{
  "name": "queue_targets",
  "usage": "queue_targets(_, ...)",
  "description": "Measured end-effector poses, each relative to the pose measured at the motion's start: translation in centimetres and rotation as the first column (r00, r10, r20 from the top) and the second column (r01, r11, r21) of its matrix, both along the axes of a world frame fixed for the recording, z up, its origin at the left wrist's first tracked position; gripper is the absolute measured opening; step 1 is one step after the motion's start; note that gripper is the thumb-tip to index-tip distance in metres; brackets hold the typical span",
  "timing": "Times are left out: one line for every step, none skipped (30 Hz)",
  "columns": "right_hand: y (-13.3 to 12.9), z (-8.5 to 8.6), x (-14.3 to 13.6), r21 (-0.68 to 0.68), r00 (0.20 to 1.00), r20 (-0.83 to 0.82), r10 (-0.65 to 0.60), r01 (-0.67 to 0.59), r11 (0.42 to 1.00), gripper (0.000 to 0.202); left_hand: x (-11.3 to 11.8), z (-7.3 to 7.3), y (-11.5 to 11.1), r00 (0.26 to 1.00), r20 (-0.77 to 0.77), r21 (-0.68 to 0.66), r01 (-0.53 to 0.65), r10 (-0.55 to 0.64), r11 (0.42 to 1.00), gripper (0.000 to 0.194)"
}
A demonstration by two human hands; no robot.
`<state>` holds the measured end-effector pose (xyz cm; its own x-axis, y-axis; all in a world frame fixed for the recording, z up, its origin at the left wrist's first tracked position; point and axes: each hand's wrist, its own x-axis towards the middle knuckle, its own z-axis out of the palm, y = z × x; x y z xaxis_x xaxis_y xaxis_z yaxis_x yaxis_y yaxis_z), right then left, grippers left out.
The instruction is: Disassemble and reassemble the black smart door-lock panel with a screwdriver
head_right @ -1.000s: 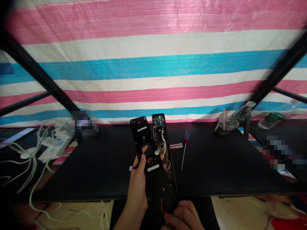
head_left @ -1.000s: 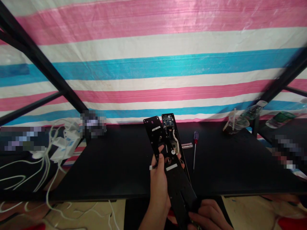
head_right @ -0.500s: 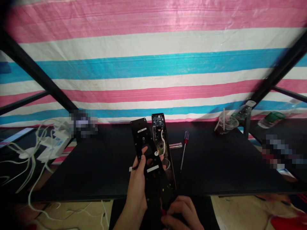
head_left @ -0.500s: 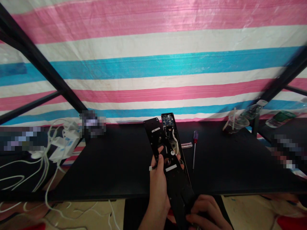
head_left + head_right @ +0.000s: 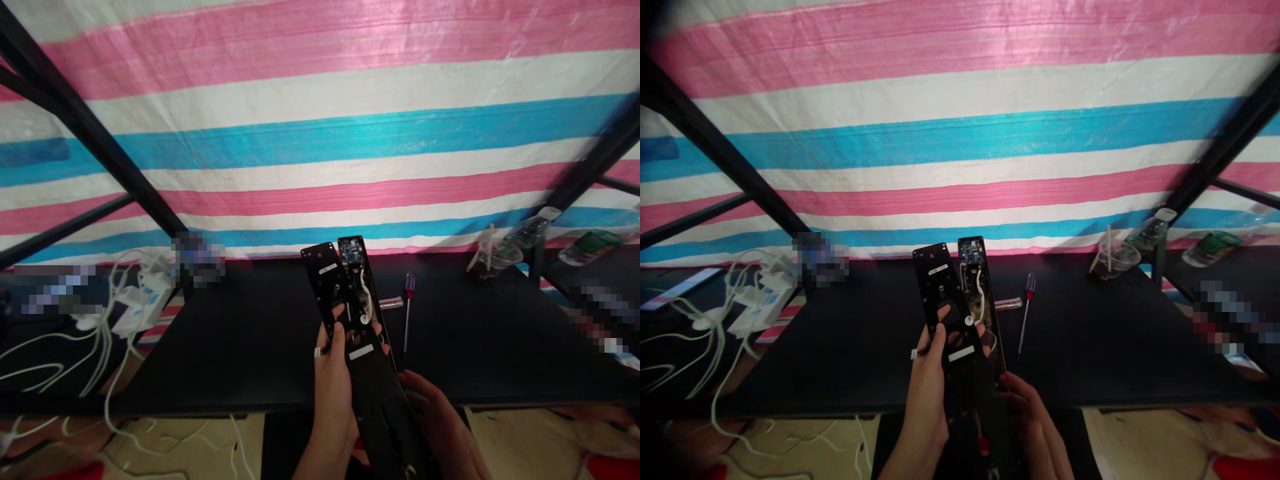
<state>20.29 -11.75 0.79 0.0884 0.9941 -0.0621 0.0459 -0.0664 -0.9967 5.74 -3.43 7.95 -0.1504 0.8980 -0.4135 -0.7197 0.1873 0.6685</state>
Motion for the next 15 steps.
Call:
queue_targets(0.2, 0.3, -0.2, -0.113, 0.999, -0.031, -0.014, 0.010, 0.994, 0.058, 0.2, 0.0, -0.2, 1.000, 0.000, 0.006, 0.004, -0.004, 1.000, 0.065)
queue_targets(0.4, 0.6, -0.5, -0.201, 0.999, -0.043, -0.029, 0.020, 0.979, 0.058, 0.4, 0.0, -0.3, 1.000, -0.003, 0.009, 0.010, -0.010, 1.000, 0.066)
queue_targets(0.5, 0.8, -0.9, -0.258, 0.998, -0.050, -0.042, 0.027, 0.966, 0.059, 0.5, -0.1, -0.5, 1.000, -0.009, 0.014, 0.020, -0.020, 1.000, 0.067)
queue_targets(0.7, 1.0, -1.4, -0.284, 0.997, -0.062, -0.049, 0.029, 0.958, 0.061, 0.4, -0.3, -0.6, 0.999, -0.021, 0.025, 0.039, -0.038, 0.999, 0.069)
queue_targets(1.0, 1.1, -1.8, -0.286, 0.995, -0.080, -0.055, 0.030, 0.958, 0.063, 0.3, -0.5, -0.7, 0.997, -0.034, 0.053, 0.071, -0.070, 0.996, 0.070)
queue_targets(1.2, 1.2, -2.1, -0.276, 0.993, -0.099, -0.062, 0.032, 0.961, 0.066, -0.1, -0.8, -0.7, 0.992, -0.052, 0.101, 0.116, -0.111, 0.988, 0.070)
queue_targets(1.4, 1.3, -2.4, -0.258, 0.990, -0.115, -0.075, 0.043, 0.965, 0.068, -0.6, -1.1, -0.7, 0.985, -0.077, 0.162, 0.164, -0.153, 0.973, 0.070)
queue_targets(1.7, 1.5, -2.4, -0.235, 0.987, -0.130, -0.092, 0.059, 0.970, 0.069, -1.2, -1.4, -0.6, 0.976, -0.108, 0.232, 0.210, -0.190, 0.950, 0.068)
queue_targets(1.8, 1.8, -2.3, -0.211, 0.985, -0.139, -0.104, 0.073, 0.975, 0.069, -2.0, -1.5, -0.5, 0.966, -0.146, 0.300, 0.250, -0.214, 0.921, 0.066)
queue_targets(1.9, 2.1, -2.0, -0.186, 0.984, -0.140, -0.108, 0.081, 0.979, 0.068, -2.8, -1.6, -0.4, 0.956, -0.193, 0.350, 0.278, -0.222, 0.894, 0.064)
queue_targets(1.9, 2.5, -1.6, -0.167, 0.985, -0.141, -0.096, 0.072, 0.983, 0.066, -3.6, -1.6, -0.2, 0.944, -0.250, 0.377, 0.301, -0.216, 0.876, 0.063)
queue_targets(1.8, 2.8, -1.1, -0.156, 0.987, -0.144, -0.073, 0.050, 0.987, 0.063, -4.3, -1.5, 0.0, 0.927, -0.319, 0.382, 0.318, -0.199, 0.868, 0.062)
queue_targets(1.5, 3.2, -0.5, -0.155, 0.988, -0.151, -0.042, 0.019, 0.988, 0.061, -4.8, -1.3, 0.2, 0.901, -0.397, 0.367, 0.328, -0.172, 0.870, 0.060)
queue_targets(1.2, 3.5, 0.0, -0.163, 0.987, -0.161, -0.012, -0.014, 0.987, 0.060, -5.2, -1.1, 0.4, 0.865, -0.480, 0.347, 0.339, -0.145, 0.874, 0.058)
queue_targets(0.7, 3.6, 0.4, -0.175, 0.985, -0.171, 0.004, -0.034, 0.984, 0.059, -5.4, -0.9, 0.7, 0.819, -0.562, 0.327, 0.347, -0.114, 0.879, 0.055)
